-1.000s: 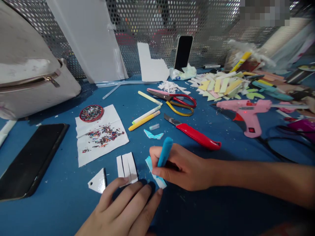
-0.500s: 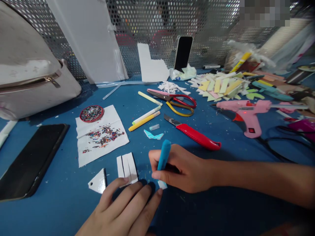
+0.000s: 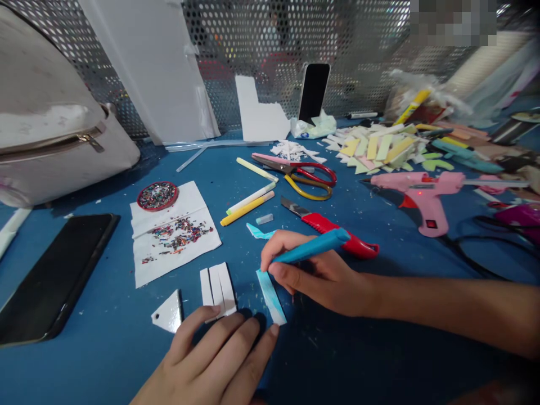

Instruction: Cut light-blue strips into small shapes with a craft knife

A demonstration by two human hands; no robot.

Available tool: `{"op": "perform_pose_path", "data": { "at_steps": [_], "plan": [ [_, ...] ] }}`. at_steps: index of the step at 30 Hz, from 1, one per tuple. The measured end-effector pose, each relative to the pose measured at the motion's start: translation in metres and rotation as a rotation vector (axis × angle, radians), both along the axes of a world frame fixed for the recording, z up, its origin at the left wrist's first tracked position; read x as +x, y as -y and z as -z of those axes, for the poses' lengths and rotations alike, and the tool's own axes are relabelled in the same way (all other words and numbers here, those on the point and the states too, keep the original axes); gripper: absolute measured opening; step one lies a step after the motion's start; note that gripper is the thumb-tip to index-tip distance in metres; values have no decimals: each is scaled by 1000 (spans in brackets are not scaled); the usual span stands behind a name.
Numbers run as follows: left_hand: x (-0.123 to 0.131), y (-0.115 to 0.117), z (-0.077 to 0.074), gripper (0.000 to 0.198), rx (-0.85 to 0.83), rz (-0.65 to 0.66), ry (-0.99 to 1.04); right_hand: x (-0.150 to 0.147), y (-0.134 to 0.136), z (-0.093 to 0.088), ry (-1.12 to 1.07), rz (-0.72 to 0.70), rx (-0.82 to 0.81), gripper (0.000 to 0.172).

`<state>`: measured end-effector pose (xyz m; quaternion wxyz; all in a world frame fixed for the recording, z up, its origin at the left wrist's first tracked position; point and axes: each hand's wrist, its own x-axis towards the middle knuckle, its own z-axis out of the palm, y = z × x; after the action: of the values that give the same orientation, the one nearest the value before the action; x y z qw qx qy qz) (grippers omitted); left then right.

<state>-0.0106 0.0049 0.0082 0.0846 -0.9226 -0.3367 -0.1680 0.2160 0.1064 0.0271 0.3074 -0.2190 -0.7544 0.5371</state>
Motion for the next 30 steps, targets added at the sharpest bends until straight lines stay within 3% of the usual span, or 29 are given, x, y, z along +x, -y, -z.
{"op": "perform_pose_path", "data": {
  "at_steps": [2,4,6,7,9,14,17,20,25,30],
  "plan": [
    [-1,-1,-1,45,24,86,-71,1,-1,-3,28,28,7,14],
    [-2,-1,0,46,29,75,-85,3,-3,-5,50,49,16,18],
    [-2,-1,1,46,14,-16,-8,5,-5,-5,44,33,-13,31],
    [-3,-1,1,46,15,47,-73,6,-6,-4,43,16,-43,40],
    [-3,-1,1,50,19,51,-92,8,-7,-2,50,-22,-122,48],
    [-3,-2,-1,52,-4,43,-115,7,-6,2,149,-50,-239,26],
    [1,1,4,47,-3,55,-104,6,-7,2,207,4,-82,34],
    [4,4,9,37,-30,-56,23,6,-8,2,227,25,37,33],
    [-1,0,4,49,-1,47,-126,5,-9,1,239,-66,-4,36],
    [-5,-3,1,54,2,70,-144,5,-9,1,234,-52,5,35]
  ]
}}
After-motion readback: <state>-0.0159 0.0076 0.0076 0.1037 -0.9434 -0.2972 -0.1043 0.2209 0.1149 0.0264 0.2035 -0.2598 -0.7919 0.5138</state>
